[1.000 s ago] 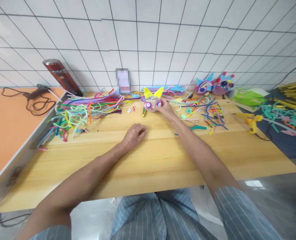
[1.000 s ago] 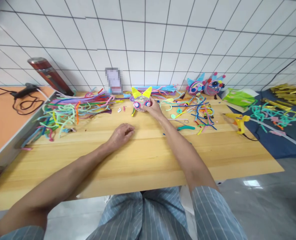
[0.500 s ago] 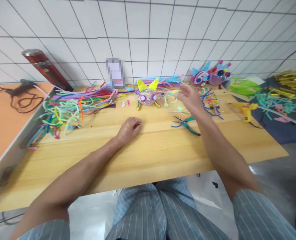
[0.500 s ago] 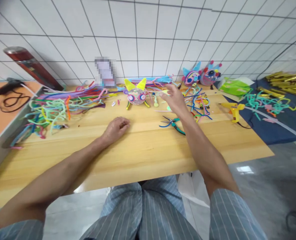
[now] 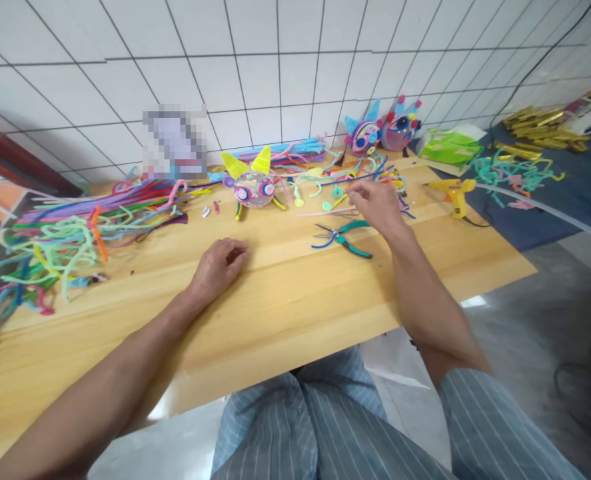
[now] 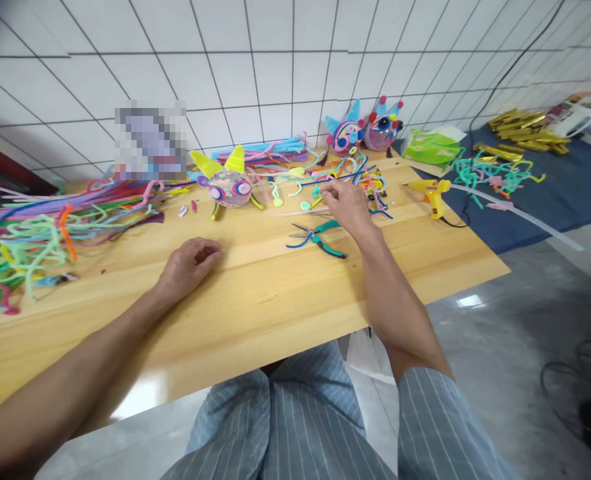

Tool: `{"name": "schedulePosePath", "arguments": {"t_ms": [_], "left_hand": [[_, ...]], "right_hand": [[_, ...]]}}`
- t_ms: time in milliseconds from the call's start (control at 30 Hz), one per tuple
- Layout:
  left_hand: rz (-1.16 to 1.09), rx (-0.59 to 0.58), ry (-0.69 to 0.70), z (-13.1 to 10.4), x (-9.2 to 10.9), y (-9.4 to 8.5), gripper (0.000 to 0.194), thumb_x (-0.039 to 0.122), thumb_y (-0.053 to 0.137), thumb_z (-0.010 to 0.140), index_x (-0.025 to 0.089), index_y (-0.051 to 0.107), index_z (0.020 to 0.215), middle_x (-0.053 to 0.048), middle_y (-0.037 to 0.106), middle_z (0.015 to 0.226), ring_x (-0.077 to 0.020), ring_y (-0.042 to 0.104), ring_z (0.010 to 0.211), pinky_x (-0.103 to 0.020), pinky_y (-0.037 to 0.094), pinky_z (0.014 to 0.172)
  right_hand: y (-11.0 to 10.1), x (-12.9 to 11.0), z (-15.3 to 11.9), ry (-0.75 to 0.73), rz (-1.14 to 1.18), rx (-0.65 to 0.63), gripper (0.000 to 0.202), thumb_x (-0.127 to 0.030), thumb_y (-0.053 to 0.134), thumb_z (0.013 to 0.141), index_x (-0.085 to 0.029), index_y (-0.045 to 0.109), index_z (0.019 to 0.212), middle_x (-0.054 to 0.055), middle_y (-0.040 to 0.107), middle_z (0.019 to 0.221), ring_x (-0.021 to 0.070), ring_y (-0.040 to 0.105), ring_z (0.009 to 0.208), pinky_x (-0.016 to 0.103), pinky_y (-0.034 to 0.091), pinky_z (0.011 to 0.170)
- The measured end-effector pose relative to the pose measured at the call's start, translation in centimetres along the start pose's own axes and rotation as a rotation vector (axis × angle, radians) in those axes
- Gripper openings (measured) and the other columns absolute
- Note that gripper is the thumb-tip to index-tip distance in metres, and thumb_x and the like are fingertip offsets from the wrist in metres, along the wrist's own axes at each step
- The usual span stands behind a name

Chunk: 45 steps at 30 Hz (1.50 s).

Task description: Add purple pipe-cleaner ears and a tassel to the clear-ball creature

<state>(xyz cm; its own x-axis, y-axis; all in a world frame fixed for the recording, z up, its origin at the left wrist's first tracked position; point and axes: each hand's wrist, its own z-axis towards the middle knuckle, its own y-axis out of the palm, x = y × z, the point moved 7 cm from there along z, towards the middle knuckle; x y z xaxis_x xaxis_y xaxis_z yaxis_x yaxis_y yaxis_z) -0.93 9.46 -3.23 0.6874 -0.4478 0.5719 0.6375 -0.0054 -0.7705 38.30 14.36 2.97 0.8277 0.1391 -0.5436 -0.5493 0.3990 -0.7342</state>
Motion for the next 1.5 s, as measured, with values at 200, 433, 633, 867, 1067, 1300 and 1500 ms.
{"name": "schedulePosePath", "arguments": {"t_ms": [200, 433, 633, 867, 1067, 1300, 1500], "left_hand": [[-0.007, -0.015, -0.024, 0.1, 0.2, -0.2, 0.026, 0.042, 0.059, 0.093, 0.021, 0.072, 0.101, -0.007, 0.074, 0.09, -0.0246, 0.069, 0.082, -0.04, 0.058, 0.082], [-0.028, 0.003, 0.035, 0.2, 0.1, 0.0, 0.021, 0.037, 0.06, 0.095, 0.021, 0.072, 0.101, -0.007, 0.074, 0.089, -0.0248, 0.069, 0.084, -0.041, 0.058, 0.083], [-0.023, 0.021, 0.071, 0.3, 0.6, 0.5, 0.01, 0.024, 0.06, 0.095, 0.021, 0.07, 0.094, -0.008, 0.075, 0.091, -0.0232, 0.069, 0.088, -0.04, 0.057, 0.088], [-0.017, 0.033, 0.106, 0.4, 0.3, 0.8, 0.009, 0.016, 0.062, 0.093, 0.02, 0.07, 0.096, -0.008, 0.077, 0.094, -0.0234, 0.071, 0.095, -0.041, 0.057, 0.095], [-0.079, 0.041, 0.124, 0.1, 0.6, 0.5, 0.01, 0.018, 0.061, 0.096, 0.021, 0.07, 0.095, -0.009, 0.077, 0.095, -0.0238, 0.072, 0.096, -0.042, 0.058, 0.096], [-0.1, 0.168, 0.03, -0.3, 0.1, -1.8, 0.014, 0.023, 0.059, 0.1, 0.022, 0.071, 0.093, -0.008, 0.078, 0.094, -0.0199, 0.073, 0.086, -0.034, 0.06, 0.082], [-0.042, 0.381, -0.109, 2.0, -3.3, -9.9, 0.021, 0.034, 0.052, 0.104, 0.022, 0.068, 0.105, -0.01, 0.078, 0.108, -0.0235, 0.072, 0.099, -0.04, 0.058, 0.093]], "right_hand": [[-0.8, 1.1, 0.1, 0.071, -0.018, 0.07, 0.024, -0.033, 0.062, 0.09, -0.018, 0.081, 0.094, 0.004, 0.078, 0.078, 0.0225, 0.069, 0.076, 0.034, 0.05, 0.077], [1.6, 1.9, 0.1, 0.061, -0.027, -0.025, 0.022, -0.034, 0.062, 0.089, -0.021, 0.08, 0.09, 0.007, 0.082, 0.087, 0.0252, 0.071, 0.082, 0.037, 0.052, 0.079], [2.4, 1.6, -0.4, 0.081, -0.044, -0.053, 0.025, -0.04, 0.06, 0.087, -0.023, 0.078, 0.091, 0.01, 0.083, 0.098, 0.0315, 0.074, 0.094, 0.043, 0.054, 0.087], [2.7, 0.3, -0.6, 0.077, -0.002, -0.083, 0.03, -0.053, 0.058, 0.083, -0.027, 0.073, 0.08, 0.012, 0.078, 0.084, 0.0378, 0.072, 0.084, 0.051, 0.053, 0.076], [2.2, -2.1, -1.7, 0.073, 0.095, -0.086, 0.022, -0.054, 0.061, 0.083, -0.036, 0.072, 0.076, 0.01, 0.077, 0.077, 0.0404, 0.072, 0.079, 0.053, 0.051, 0.073], [1.9, -2.5, -1.6, 0.056, 0.132, -0.06, 0.02, -0.053, 0.064, 0.081, -0.038, 0.072, 0.071, 0.012, 0.078, 0.075, 0.0418, 0.074, 0.077, 0.056, 0.053, 0.072], [2.6, -1.1, -1.4, 0.064, 0.133, -0.061, 0.023, -0.052, 0.061, 0.079, -0.033, 0.075, 0.079, 0.011, 0.081, 0.08, 0.0356, 0.074, 0.076, 0.05, 0.056, 0.075]]}}
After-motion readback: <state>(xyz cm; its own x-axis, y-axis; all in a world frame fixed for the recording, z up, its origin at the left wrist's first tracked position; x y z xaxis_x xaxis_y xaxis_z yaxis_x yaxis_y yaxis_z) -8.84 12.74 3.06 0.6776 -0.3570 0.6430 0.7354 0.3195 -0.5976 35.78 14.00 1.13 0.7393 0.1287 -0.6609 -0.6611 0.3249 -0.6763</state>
